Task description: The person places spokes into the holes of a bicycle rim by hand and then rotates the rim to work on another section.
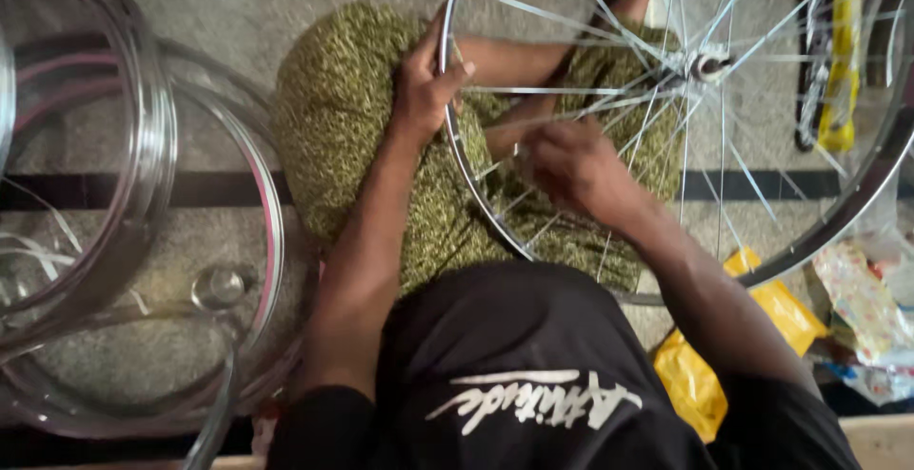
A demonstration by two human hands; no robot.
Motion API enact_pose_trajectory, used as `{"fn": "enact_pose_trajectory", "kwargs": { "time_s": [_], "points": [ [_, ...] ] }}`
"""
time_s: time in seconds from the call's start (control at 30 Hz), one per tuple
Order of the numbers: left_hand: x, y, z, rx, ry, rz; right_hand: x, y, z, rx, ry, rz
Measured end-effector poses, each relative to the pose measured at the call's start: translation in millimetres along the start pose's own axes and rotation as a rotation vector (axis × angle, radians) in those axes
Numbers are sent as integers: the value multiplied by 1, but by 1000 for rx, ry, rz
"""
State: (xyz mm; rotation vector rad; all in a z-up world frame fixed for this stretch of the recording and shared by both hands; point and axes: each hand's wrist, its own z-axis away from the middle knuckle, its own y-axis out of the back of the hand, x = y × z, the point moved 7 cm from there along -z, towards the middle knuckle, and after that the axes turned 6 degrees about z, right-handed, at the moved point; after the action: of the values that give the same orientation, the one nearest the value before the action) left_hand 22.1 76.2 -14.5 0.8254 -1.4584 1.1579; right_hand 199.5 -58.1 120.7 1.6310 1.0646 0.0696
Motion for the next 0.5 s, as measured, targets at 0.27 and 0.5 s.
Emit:
{"fn": "enact_pose_trajectory", "kwargs": {
  "time_s": [0.27,0.5],
  "points": [
    [-11,1,7,34,85,33,16,-69,-16,-402,-258,-166],
    [3,-2,0,8,21,-58,5,-44,-10,-90,-149,-183]
  ]
}}
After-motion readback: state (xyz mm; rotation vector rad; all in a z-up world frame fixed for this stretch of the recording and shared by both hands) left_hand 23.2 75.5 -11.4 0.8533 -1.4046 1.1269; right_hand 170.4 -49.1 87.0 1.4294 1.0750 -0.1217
